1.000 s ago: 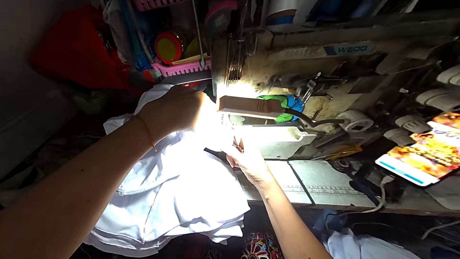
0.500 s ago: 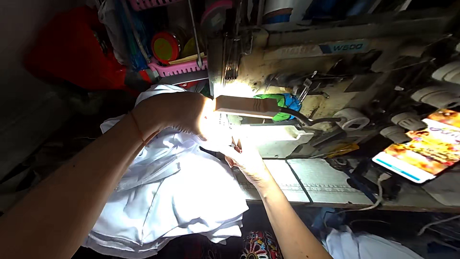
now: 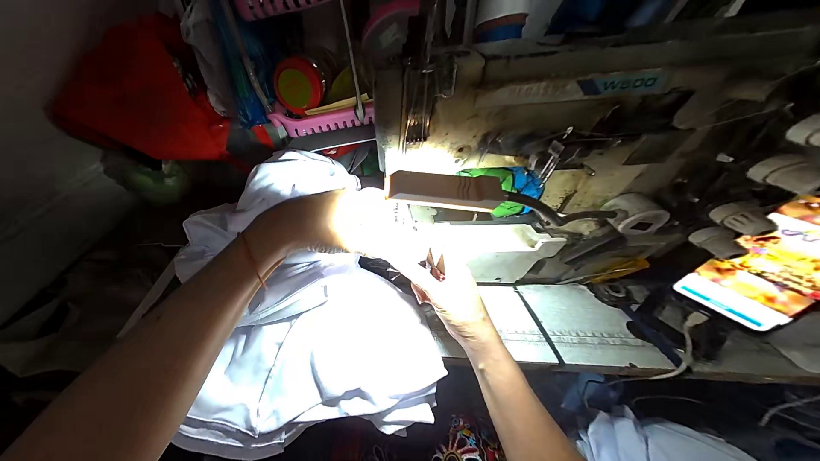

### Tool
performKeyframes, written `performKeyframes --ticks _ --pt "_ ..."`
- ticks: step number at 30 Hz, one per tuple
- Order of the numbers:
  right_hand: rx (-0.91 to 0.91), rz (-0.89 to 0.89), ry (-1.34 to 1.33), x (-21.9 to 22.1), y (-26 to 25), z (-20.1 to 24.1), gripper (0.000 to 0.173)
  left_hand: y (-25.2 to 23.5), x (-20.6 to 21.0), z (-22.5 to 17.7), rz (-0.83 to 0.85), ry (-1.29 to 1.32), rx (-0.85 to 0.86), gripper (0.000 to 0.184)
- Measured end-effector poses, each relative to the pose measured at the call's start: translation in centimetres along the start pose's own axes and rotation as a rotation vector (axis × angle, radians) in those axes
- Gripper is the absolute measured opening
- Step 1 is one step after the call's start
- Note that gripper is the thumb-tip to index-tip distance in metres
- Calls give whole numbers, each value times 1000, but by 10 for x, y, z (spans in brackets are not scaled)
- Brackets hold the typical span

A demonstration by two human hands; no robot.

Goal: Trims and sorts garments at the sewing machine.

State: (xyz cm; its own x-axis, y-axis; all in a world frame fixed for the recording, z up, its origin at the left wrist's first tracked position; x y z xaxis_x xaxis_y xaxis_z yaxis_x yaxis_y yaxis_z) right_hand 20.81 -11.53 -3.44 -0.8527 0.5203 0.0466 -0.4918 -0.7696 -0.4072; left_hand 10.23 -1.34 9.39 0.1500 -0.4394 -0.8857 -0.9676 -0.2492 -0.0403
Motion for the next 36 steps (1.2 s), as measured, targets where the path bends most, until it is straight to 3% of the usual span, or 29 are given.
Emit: performKeyframes --ticks 5,8,12,17,18,20,23,24,26,28,31,33,36 --pt "-7 -15 97 -1 -2 -1 9 -4 25 36 32 -66 -13 20" --pt "22 -21 141 -1 -3 -4 14 -6 17 29 -133 -165 -36 19" --pt "11 -53 226 -1 0 -4 12 -4 3 11 -353 -135 -264 33" --pt "-19 -5 289 1 -2 -5 18 -36 37 23 -210 -265 -383 48" --pt "-35 4 280 1 -3 -5 19 -44 41 26 -245 -329 -371 45" --pt "-44 28 250 0 -3 -5 24 -63 50 46 -483 -521 -262 34" --pt "82 -7 177 -6 2 -7 20 -76 46 59 -680 -672 -200 23" --pt "114 -28 169 -9 5 -6 18 -72 40 57 -680 -670 -229 21" --pt "113 -97 160 -19 13 -1 19 -57 17 57 -524 -538 -419 25" --pt "37 -167 202 -32 19 7 18 -44 -11 84 -526 -398 -552 28" --pt "-112 -142 402 -41 20 22 30 -23 -45 106 -699 -357 -542 23" --pt "-113 -33 585 -35 17 28 42 -9 -53 96 -692 -322 -494 23" --pt "-229 -10 889 -14 6 55 34 22 -47 69 -661 -240 -369 25"
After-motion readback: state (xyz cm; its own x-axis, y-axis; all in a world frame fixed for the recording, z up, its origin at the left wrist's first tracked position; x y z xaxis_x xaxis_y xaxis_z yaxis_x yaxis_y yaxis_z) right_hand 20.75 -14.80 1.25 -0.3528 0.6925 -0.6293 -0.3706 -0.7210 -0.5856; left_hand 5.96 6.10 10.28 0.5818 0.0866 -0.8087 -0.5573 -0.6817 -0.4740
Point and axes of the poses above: each hand's wrist, its own y-axis away from the middle knuckle, its own x-axis out of the palm, z = x × y, the point moved 9 cm from there along -y, towards the middle knuckle, and after that the axes turned 7 degrees about -x, right-handed, at the moved point
